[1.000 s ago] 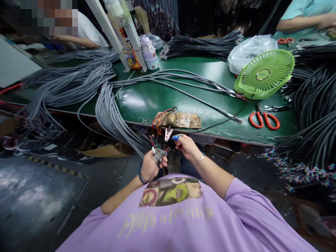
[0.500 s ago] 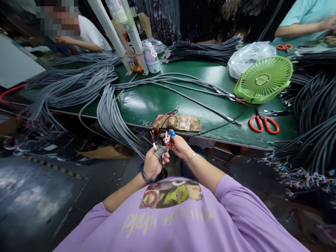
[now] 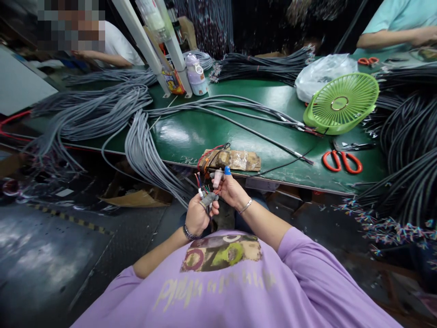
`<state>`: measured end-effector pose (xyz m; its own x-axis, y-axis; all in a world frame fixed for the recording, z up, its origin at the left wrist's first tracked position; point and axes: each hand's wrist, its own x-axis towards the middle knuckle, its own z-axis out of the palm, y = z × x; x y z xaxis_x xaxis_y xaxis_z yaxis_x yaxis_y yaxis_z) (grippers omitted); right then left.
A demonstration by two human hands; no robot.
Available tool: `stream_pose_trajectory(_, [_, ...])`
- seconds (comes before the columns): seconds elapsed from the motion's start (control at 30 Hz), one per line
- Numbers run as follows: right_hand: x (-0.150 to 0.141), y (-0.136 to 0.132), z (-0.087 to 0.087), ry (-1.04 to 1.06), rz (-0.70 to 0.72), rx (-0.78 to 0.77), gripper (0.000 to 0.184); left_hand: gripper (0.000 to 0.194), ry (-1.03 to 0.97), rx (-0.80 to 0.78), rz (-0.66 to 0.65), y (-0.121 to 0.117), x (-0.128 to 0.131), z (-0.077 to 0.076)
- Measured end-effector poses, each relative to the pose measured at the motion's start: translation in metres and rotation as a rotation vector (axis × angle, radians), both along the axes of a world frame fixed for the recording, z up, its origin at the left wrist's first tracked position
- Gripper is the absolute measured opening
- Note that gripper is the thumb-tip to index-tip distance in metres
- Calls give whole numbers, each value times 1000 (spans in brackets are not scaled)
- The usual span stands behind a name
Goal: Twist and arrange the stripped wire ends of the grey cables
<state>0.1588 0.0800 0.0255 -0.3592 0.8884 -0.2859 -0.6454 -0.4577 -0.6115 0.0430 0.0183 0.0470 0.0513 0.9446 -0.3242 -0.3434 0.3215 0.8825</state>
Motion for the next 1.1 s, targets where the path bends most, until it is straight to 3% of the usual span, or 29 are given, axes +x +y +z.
stream_pose_trajectory(0.2, [14, -3, 2, 59, 112, -59, 52, 31, 0, 10, -63, -7, -7, 6])
stream_pose_trajectory(0.37, [11, -1, 3, 40, 23, -27, 30, 29, -62, 16, -115, -3, -6, 9])
stream_pose_trajectory(0.6, [4, 1, 3, 33, -21, -103, 39, 28, -89, -6, -109, 5, 1, 7])
stream_pose_trajectory(1.1, [0, 1, 4, 91, -27, -134, 39, 25, -41, -21, -144, 9, 4, -4])
